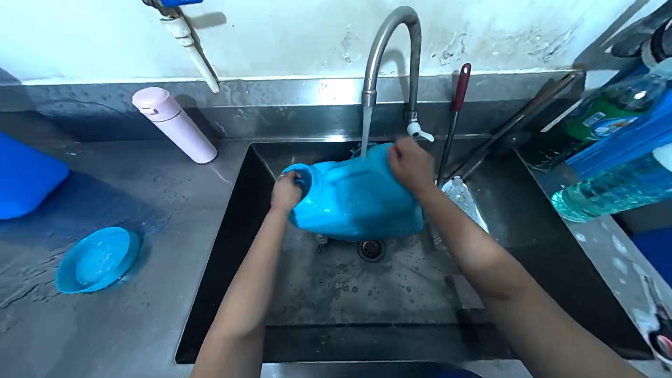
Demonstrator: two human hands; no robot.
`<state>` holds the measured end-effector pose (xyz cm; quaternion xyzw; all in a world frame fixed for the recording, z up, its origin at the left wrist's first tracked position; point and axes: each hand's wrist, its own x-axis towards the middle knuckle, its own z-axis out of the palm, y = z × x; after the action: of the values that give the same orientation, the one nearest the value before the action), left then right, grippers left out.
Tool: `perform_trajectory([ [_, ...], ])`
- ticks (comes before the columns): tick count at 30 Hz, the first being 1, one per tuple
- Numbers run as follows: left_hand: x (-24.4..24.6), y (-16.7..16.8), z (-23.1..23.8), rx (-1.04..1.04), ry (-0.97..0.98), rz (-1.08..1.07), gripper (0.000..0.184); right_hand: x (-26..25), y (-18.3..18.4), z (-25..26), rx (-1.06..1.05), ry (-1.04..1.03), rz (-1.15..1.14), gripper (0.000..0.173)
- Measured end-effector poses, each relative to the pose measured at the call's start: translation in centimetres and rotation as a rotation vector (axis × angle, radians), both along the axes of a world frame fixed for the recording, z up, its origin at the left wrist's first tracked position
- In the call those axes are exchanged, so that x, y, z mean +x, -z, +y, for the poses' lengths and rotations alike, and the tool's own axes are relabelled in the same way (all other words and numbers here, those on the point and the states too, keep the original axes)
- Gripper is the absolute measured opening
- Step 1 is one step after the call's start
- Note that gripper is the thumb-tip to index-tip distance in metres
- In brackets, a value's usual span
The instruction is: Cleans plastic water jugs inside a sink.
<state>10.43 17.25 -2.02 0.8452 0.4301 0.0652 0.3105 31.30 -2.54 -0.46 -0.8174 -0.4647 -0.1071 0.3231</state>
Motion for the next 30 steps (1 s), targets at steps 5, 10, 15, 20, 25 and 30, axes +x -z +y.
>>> perform_trajectory([
  [5, 10.5, -2.6, -9.8, 0.033, 0.22, 0.258, 0.031, 7.6, 4.0, -9.6, -0.241, 0.287, 0.252, 0.035],
  [10, 13.3, -2.4, -10.1, -0.151, 0.085, 0.111, 0.041, 5.5, 3.2, -7.1, -0.303, -0.106, 0.146, 0.057],
  [15, 11.4, -2.2, -10.1, -0.748, -0.157, -0.55, 0.033, 4.0, 5.9, -5.1, -0.158, 0.013, -0.031, 0.032],
  [20, 11.1, -2.7, -9.7, -0.957, -0.332, -0.692, 0.036, 4.2, 6.3, -5.0, -0.118, 0.008, -0.092, 0.031],
  [25, 9.1, -3.6, -10.8, -0.57, -0.208, -0.663, 0.03, 4.8, 6.5, -6.3, -0.162, -0.039, -0.042, 0.033],
  [30, -3.3, -3.8, -5.1, 0.275, -0.06, -0.176, 0.026, 4.9, 7.1, -6.1, -0.151, -0.03, -0.125, 0.038],
])
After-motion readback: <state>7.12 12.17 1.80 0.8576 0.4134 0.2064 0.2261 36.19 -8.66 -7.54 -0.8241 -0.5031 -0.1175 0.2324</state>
